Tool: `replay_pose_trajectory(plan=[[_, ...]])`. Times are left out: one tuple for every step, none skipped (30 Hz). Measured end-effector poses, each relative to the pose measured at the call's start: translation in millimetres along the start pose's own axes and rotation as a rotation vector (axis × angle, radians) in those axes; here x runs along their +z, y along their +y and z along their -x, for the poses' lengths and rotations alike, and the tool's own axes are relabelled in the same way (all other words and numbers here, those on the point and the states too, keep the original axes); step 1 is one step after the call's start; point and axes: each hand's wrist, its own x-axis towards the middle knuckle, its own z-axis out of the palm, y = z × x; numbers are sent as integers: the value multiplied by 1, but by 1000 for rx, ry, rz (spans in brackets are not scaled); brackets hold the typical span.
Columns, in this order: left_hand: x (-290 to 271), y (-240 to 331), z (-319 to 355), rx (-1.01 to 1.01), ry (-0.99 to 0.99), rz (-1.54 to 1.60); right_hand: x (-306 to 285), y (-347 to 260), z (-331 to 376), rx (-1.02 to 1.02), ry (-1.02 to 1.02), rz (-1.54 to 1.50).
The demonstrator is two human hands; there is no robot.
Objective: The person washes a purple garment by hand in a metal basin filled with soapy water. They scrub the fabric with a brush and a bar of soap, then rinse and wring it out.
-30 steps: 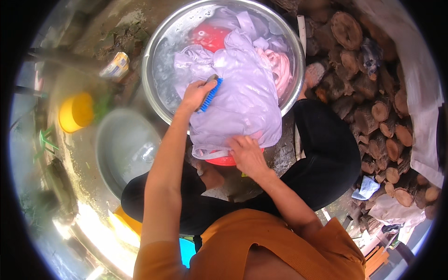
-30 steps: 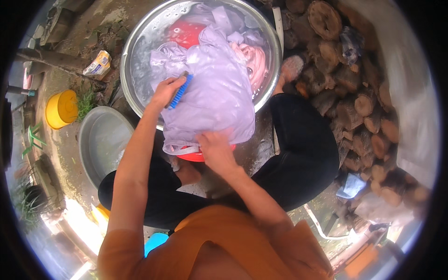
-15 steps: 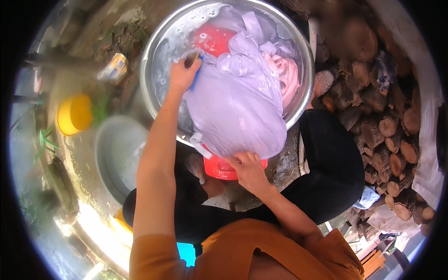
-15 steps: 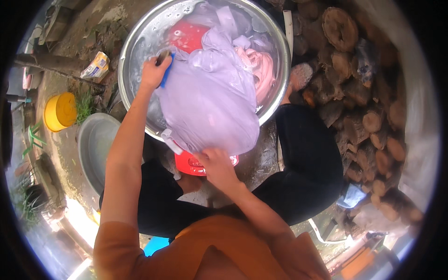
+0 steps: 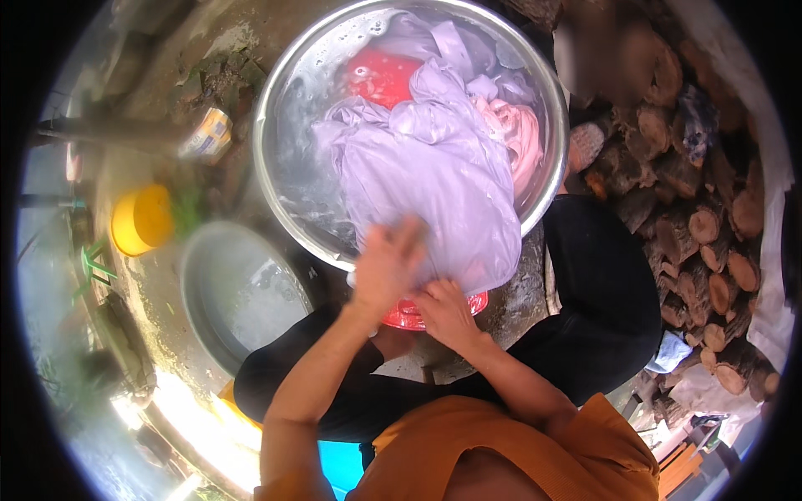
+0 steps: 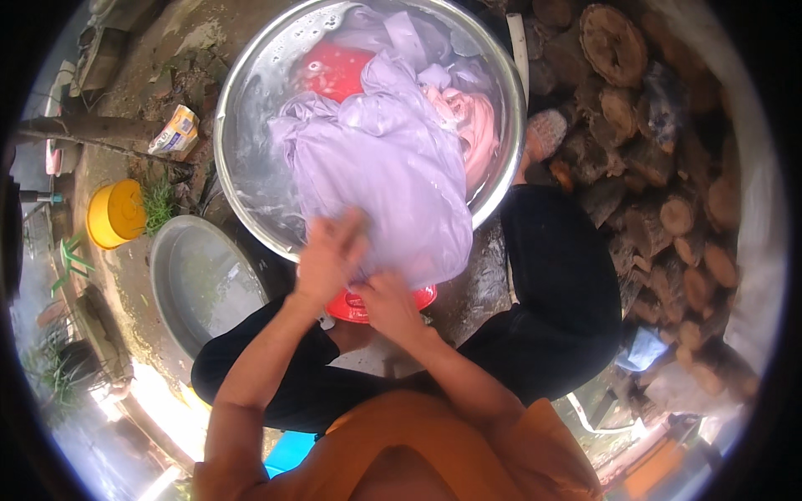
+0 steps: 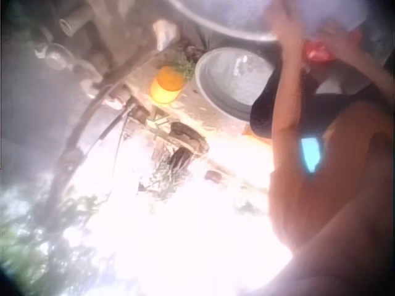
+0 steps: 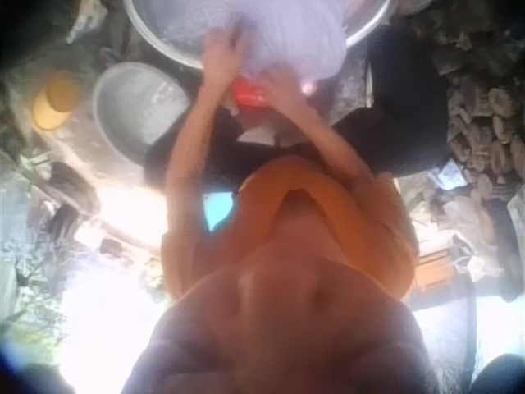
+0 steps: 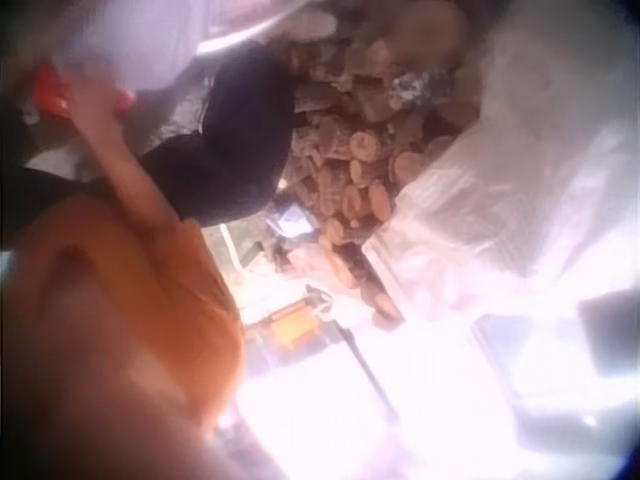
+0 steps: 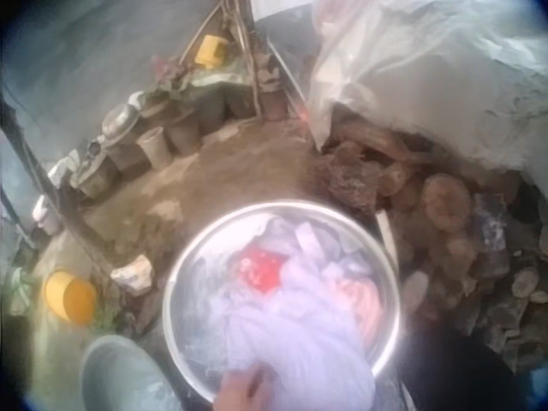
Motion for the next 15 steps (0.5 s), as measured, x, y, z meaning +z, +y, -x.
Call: replay_pose_trajectory(plan=[[-1,-1,-8,1,5,-62,2,-2,6,-21,28,-48],[0,-5,-27,5,8,-124,2,0,8,-39,57,-95],[3,-10,-49,10,4,-182,0,6,7,-47,31,-95],[-1,-27,-81,-81,153,-190,1,2,11,-36,-7,-111],[-9,-45,-114,-175,327,-204,1,1,10,-52,-43,-123],[-11,-44,-129,-249,364,-196,4,0,12,-27,-58,-144],[-12,-45,-135,-327,402,-189,4,2,13,-50,-52,-133],[-4,-42,-122,-312,370,-136,4,3,13,-76,-48,-123],[9,-20,-96,-279,314,-85,4,4,14,-74,-31,-114],[22,3,-61,-212,234,-92,5,7,11,-97,-1,-83],[31,22,-21,-149,154,-104,4,8,9,-121,27,-56],[28,35,14,-108,23,-59,5,7,11,-136,48,-26],[23,44,33,-78,-92,-14,5,5,12,-123,37,-35],[20,36,19,-94,-49,-56,7,2,13,-107,28,-43],[14,21,-9,-124,7,-97,5,1,13,-108,10,-52]])
